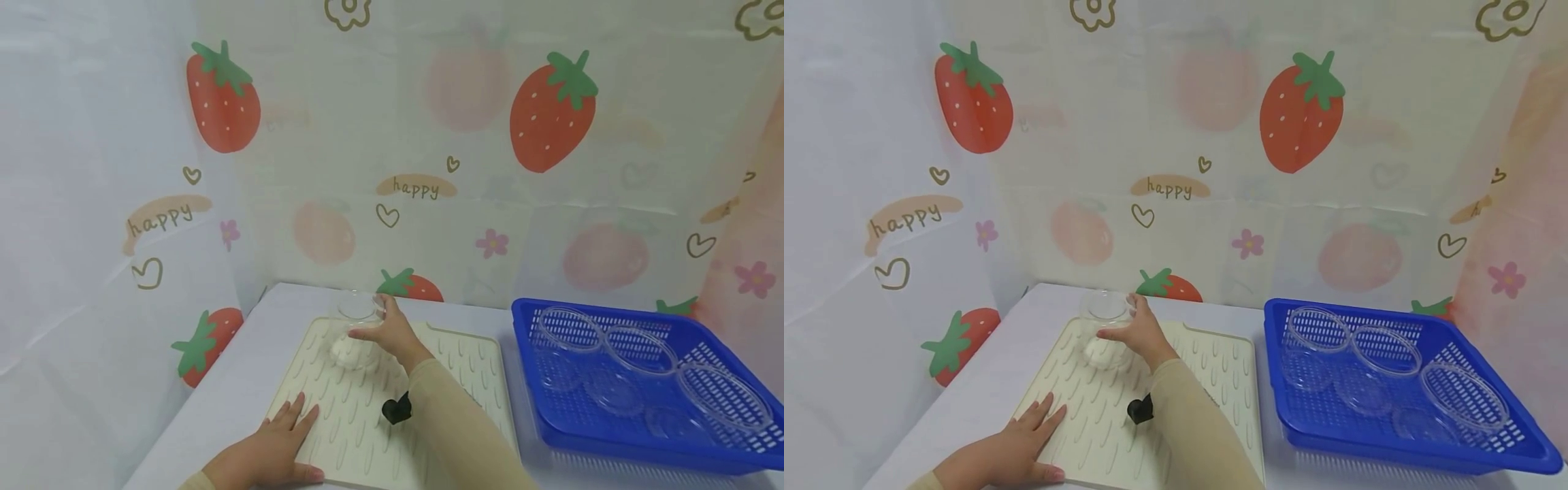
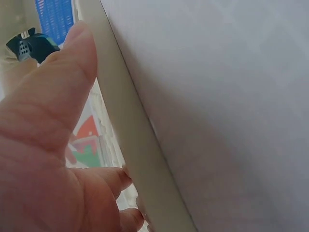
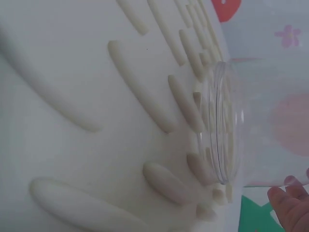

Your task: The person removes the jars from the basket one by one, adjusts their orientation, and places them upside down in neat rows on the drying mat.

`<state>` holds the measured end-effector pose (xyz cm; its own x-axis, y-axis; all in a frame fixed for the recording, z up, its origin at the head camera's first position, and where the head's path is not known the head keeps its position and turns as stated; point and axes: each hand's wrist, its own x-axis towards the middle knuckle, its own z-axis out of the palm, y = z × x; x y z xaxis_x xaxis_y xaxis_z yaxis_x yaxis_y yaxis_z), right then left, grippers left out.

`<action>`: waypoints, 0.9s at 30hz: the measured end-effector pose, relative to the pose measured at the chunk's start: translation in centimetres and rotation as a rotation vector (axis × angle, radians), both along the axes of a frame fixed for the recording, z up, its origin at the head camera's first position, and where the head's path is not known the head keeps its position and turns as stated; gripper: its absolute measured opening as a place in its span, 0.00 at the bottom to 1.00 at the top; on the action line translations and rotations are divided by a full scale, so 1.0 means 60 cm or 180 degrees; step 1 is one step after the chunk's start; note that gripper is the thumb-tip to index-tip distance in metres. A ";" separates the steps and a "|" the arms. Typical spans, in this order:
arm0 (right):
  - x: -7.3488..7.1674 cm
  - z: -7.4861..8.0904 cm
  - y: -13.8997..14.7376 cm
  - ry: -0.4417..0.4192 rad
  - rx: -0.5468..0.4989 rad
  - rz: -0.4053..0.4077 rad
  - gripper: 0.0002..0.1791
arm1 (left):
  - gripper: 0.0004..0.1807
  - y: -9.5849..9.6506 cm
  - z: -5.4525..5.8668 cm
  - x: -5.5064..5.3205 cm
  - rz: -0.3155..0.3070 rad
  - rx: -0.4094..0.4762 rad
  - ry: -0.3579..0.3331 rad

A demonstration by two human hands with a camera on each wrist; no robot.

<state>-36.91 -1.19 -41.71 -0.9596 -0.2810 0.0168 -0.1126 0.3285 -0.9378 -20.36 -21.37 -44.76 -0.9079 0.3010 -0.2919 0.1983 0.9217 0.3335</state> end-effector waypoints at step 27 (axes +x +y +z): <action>0.021 0.096 0.073 0.0253 -0.0040 0.0317 0.57 | 0.59 0.005 0.009 -0.003 -0.0071 -0.0059 -0.0050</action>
